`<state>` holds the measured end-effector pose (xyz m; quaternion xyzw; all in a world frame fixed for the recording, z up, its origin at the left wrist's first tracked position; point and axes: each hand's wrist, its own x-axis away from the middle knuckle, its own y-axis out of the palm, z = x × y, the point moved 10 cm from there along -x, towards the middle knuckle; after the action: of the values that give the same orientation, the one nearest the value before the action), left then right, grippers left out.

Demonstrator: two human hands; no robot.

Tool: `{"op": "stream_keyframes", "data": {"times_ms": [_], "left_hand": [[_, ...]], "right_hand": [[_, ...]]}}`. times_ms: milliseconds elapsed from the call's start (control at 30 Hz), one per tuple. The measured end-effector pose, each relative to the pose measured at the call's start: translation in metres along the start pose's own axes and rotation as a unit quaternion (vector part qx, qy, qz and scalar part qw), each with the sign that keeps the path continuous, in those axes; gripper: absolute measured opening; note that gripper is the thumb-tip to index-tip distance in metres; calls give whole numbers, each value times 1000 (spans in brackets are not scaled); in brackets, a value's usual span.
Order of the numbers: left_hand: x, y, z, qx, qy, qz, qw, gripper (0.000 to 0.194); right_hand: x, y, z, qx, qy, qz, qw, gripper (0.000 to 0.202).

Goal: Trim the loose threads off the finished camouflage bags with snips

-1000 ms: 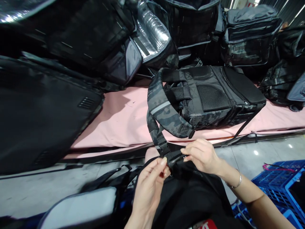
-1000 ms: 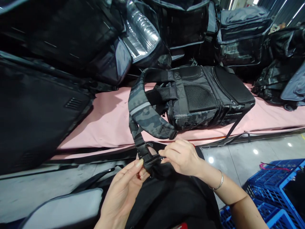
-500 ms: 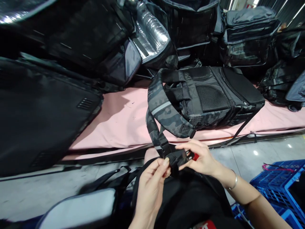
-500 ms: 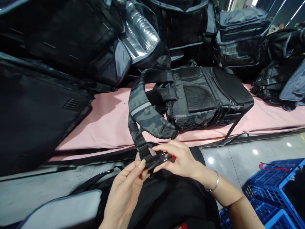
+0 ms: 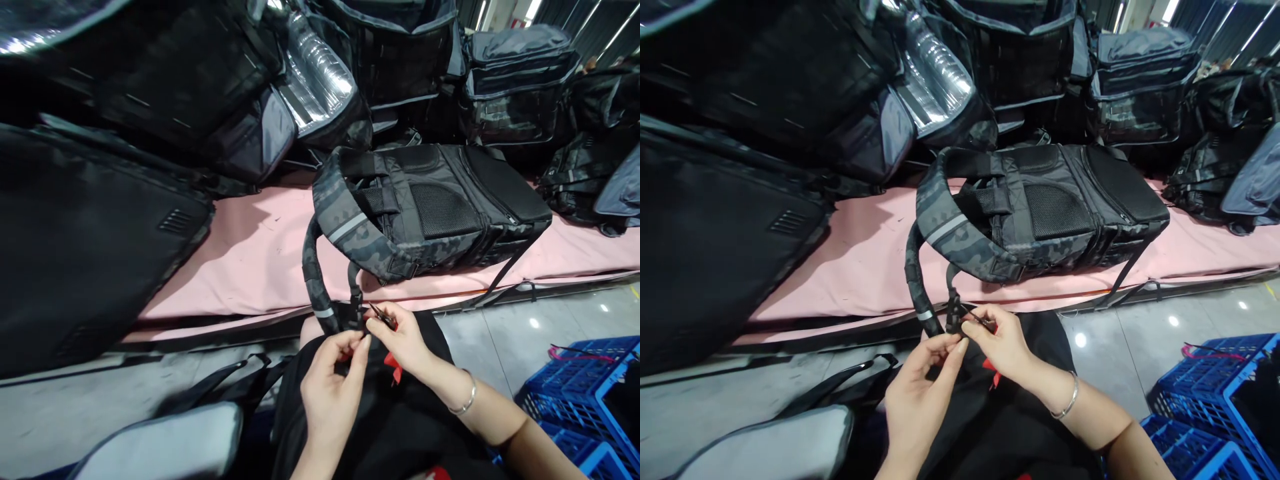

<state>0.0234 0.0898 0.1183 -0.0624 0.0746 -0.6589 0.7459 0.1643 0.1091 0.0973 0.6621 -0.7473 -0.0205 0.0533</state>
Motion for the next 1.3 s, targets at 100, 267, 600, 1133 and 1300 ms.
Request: {"op": "stream_keyframes", "data": {"times_ms": [100,267,600,1133,1300], "left_hand": [[3,-2,12,-14,47,15,999,13],[6,-6,13,-20,68,21,997,15],[0,-30,-40,105,-79,94,987,30],[-20,3,-124,150,-187,38,970,68],[-29,5,-139,142,-224,22,964,78]], "right_hand": [[0,3,7,-47,35,-19,998,22],[0,6,29,-160,142,-15,977,40],[2,-3,48,-263,207,50,941,48],[3,-54,17,54,-45,144,987,28],[-8,-57,-40,214,-257,179,925,43]]}}
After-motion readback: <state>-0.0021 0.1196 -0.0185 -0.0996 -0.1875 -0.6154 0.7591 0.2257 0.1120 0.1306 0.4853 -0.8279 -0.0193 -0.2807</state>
